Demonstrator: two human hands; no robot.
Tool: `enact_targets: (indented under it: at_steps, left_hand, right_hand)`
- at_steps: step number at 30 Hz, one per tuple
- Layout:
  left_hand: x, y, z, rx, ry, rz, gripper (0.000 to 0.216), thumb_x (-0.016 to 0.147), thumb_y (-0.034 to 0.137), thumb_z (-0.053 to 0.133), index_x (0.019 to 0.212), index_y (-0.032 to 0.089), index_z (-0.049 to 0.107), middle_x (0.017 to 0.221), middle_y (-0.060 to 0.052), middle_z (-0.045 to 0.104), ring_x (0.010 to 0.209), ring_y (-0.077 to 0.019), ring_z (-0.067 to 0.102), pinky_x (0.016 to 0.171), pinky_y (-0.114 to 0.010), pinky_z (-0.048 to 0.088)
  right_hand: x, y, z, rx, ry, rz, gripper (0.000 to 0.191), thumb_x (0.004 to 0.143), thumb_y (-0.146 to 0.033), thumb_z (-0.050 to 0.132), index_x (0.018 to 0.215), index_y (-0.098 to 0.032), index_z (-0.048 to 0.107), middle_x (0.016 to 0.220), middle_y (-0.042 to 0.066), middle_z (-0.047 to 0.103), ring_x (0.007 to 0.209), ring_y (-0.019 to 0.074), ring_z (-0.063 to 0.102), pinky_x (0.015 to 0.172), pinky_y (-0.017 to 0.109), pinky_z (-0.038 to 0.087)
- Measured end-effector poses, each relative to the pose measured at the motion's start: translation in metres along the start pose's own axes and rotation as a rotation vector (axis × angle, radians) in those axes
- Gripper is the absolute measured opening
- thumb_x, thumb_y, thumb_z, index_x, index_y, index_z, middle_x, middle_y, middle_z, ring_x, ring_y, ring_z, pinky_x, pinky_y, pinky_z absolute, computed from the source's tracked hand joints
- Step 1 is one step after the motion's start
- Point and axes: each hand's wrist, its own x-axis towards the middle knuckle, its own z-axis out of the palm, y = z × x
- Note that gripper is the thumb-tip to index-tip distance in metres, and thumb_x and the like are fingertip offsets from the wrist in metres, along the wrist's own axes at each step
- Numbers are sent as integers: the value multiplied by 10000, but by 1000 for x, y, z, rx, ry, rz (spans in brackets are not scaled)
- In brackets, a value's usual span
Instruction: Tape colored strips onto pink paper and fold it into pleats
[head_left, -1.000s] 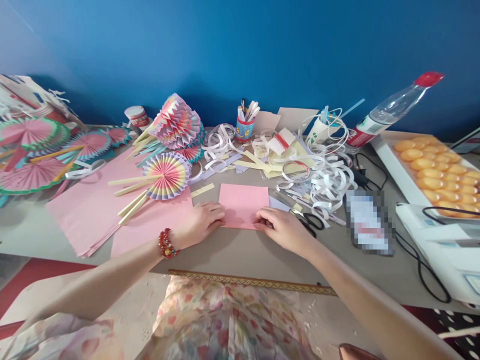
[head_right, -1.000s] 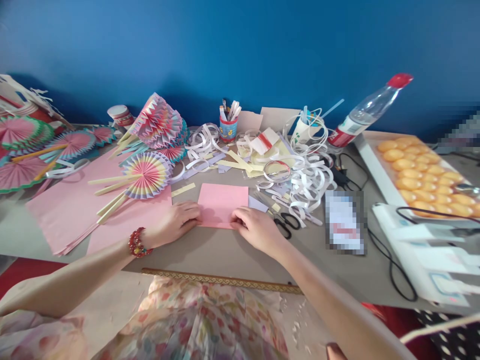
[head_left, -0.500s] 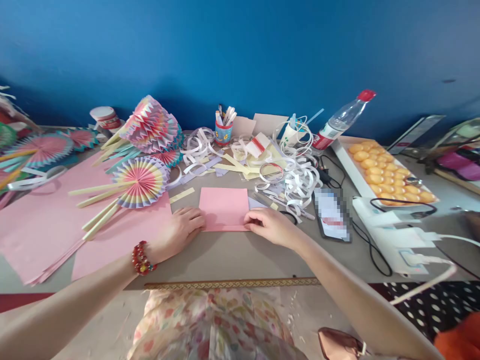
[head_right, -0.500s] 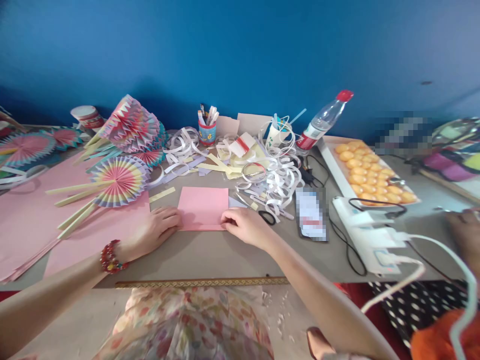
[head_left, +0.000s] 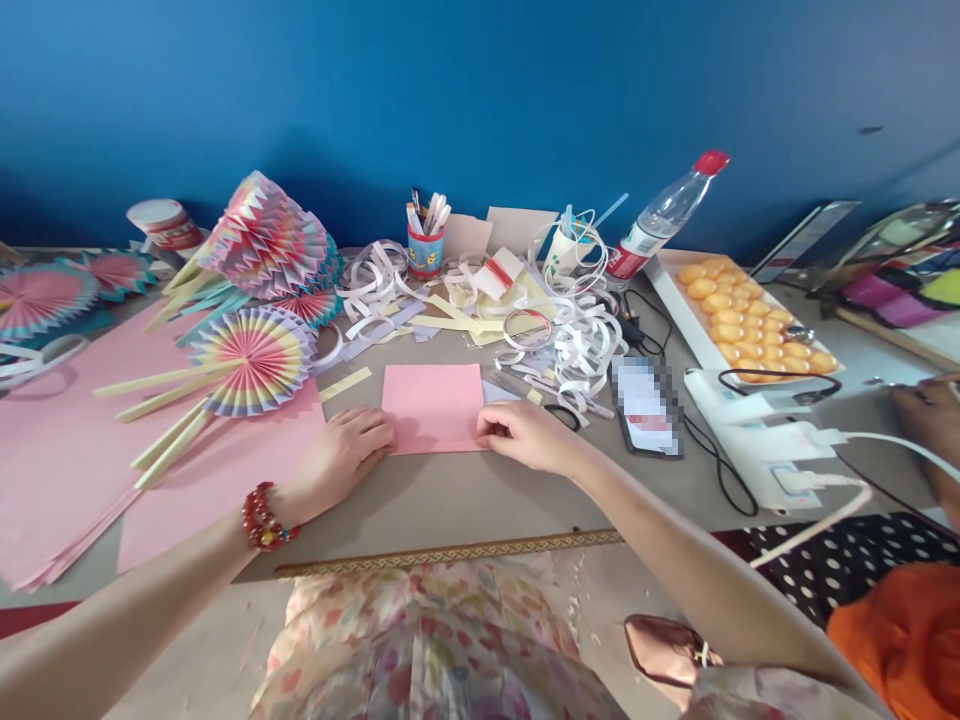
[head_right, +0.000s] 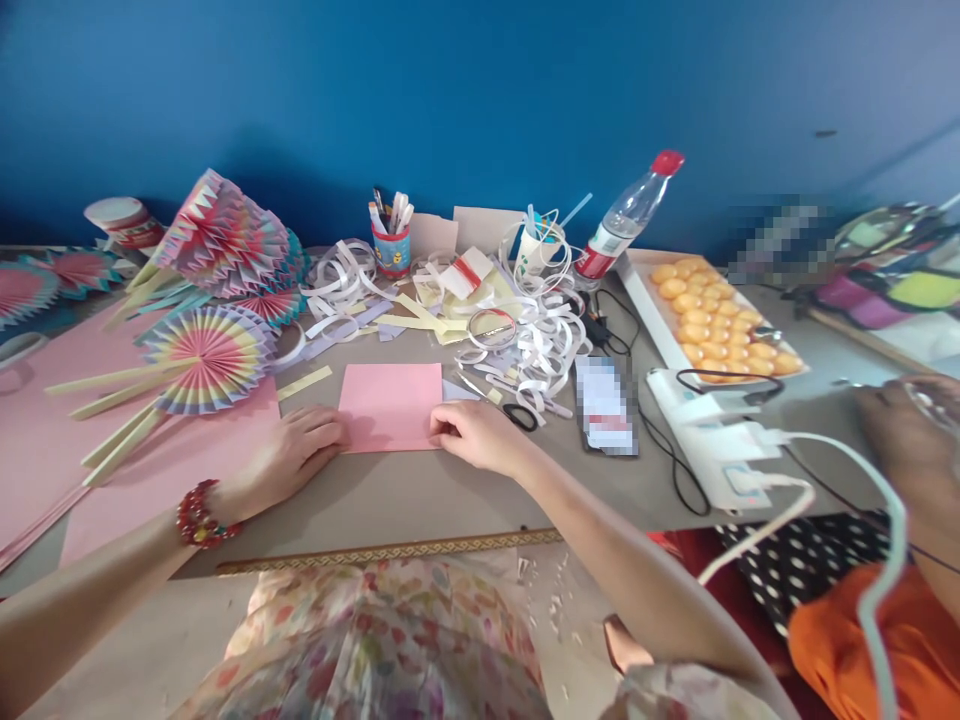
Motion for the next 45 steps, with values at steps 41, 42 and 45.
enact_targets:
  at_steps: [41, 42, 45]
  left_hand:
    - [0, -8, -2, 367, -96, 266, 497, 982, 151, 438, 1442, 333, 387, 1197, -34, 604, 1083, -214, 514, 931, -358, 369]
    - [0, -7, -2, 356, -98, 266, 480, 986, 154, 431, 1432, 327, 402, 1212, -35, 602, 1095, -212, 512, 940, -361, 368]
    - [1, -6, -4, 364, -122, 268, 454, 988, 152, 423, 1407, 325, 435, 1215, -42, 600, 1104, -211, 516, 942, -373, 379]
  right_hand:
    - [-24, 5, 29, -538, 308, -380, 221, 969, -166, 478, 1014, -266, 670, 966, 13, 669, 808, 139, 554, 729, 264, 375]
    - [-23, 5, 30, -535, 308, -378, 204, 968, -177, 492, 989, -266, 675, 958, 10, 671, 798, 138, 551, 717, 265, 371]
    - [-22, 4, 30, -553, 292, -369, 205, 966, -182, 498, 975, -270, 683, 950, 6, 670, 794, 141, 541, 685, 272, 365]
